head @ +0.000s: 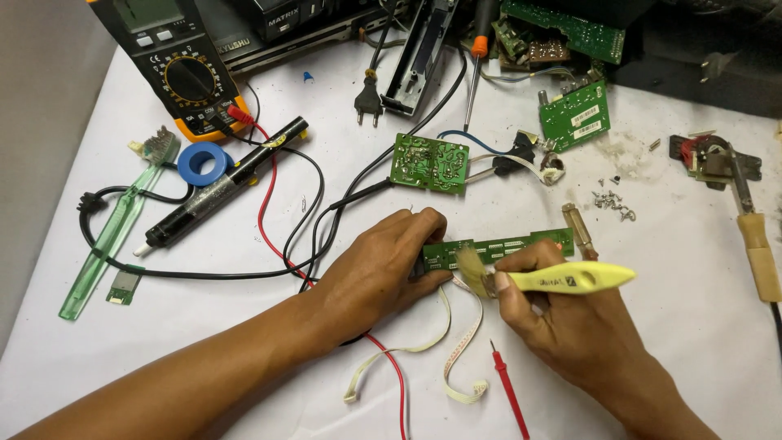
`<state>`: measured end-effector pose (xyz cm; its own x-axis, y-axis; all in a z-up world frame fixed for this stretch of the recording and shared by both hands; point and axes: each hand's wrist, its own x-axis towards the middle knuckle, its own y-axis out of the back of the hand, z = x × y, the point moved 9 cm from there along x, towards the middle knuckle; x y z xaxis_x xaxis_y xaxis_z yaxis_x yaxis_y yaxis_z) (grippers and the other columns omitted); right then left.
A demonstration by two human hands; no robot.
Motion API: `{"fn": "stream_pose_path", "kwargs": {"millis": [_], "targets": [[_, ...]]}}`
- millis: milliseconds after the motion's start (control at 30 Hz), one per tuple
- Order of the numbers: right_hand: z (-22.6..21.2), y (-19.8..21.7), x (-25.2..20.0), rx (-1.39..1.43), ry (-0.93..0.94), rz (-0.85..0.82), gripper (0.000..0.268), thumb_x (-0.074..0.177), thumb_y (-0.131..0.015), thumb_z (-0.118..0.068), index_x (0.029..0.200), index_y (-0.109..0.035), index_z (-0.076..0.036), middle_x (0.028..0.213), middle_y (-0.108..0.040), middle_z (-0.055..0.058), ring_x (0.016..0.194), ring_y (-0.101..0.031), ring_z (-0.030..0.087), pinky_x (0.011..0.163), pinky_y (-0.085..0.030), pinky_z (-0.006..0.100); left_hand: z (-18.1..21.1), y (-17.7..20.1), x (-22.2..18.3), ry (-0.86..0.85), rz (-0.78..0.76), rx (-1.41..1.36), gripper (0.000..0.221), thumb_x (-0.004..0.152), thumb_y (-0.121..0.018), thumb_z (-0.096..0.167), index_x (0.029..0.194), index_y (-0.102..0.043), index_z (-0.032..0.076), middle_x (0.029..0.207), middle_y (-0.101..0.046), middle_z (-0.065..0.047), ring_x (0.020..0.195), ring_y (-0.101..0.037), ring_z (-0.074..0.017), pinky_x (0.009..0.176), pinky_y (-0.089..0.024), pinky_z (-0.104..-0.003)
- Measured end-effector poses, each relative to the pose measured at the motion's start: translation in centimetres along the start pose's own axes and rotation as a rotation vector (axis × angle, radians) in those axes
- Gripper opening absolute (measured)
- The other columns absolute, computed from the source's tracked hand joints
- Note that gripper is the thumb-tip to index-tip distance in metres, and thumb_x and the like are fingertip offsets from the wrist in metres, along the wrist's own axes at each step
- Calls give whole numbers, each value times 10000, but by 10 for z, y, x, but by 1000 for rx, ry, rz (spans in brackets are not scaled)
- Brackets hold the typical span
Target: Repairing electronic circuit boards by soldering and desoldering components and cleaning with a brush.
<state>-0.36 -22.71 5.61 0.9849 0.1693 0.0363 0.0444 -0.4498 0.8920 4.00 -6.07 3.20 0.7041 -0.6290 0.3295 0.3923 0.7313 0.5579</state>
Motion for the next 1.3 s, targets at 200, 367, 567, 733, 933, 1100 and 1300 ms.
{"fn": "stream_pose_path", "kwargs": {"millis": [200, 367, 567, 733, 933, 1100, 1300], "targets": [[6, 9, -1, 26, 16, 127, 297, 968, -614, -309, 1151, -656, -79, 1040, -689, 46, 644, -609, 147, 633, -509, 299, -6, -4, 1, 32, -11, 13, 433, 867, -818, 146, 1051, -430, 84, 873, -578, -107, 798, -525, -282, 664, -429, -385], [11, 18, -6, -15, -101, 113, 229, 923, -637, -340, 1020, -692, -141, 800, -677, -4, 572, -587, 131, 565, -476, 300, -5, -4, 0, 41, -32, 6, 404, 883, -794, 142, 1046, -427, 93, 867, -574, -103, 810, -515, -278, 659, -427, -393], [3, 21, -1, -85, -18, 96, 238, 972, -599, -329, 1022, -668, -107, 817, -714, 33, 656, -679, 174, 561, -535, 342, -6, -5, 0, 44, -22, 26, 416, 882, -806, 162, 1067, -442, 83, 883, -583, -106, 801, -530, -280, 664, -439, -385], [17, 51, -16, -67, -33, 428, 149, 1036, -651, -163, 1083, -667, -22, 960, -693, 68, 629, -569, 148, 617, -473, 280, -12, -8, 1, 83, -35, 48, 435, 855, -835, 178, 1053, -456, 100, 880, -593, -82, 805, -537, -263, 670, -442, -379], [36, 42, -7, -227, -119, 183, 220, 1002, -604, -353, 968, -662, -143, 642, -674, 29, 517, -623, 212, 450, -498, 402, -15, -9, 1, 157, -79, 26, 411, 888, -817, 221, 1072, -465, 115, 877, -569, -77, 777, -540, -253, 686, -443, -354], [86, 45, -31, -91, -387, -257, 270, 865, -686, -391, 797, -832, -174, 605, -753, -39, 361, -520, 115, 330, -416, 287, -11, -6, 1, 72, -18, 43, 415, 879, -819, 209, 1132, -511, 91, 996, -625, -92, 872, -604, -264, 767, -489, -356], [76, -5, -51, -585, -294, -1020, 509, 942, -537, -829, 760, -548, -353, 696, -637, -203, 692, -623, 62, 692, -464, 277, -2, -2, 1, -13, -15, 86, 410, 916, -777, 211, 1211, -545, 46, 1029, -648, -111, 899, -611, -267, 802, -502, -362]]}}
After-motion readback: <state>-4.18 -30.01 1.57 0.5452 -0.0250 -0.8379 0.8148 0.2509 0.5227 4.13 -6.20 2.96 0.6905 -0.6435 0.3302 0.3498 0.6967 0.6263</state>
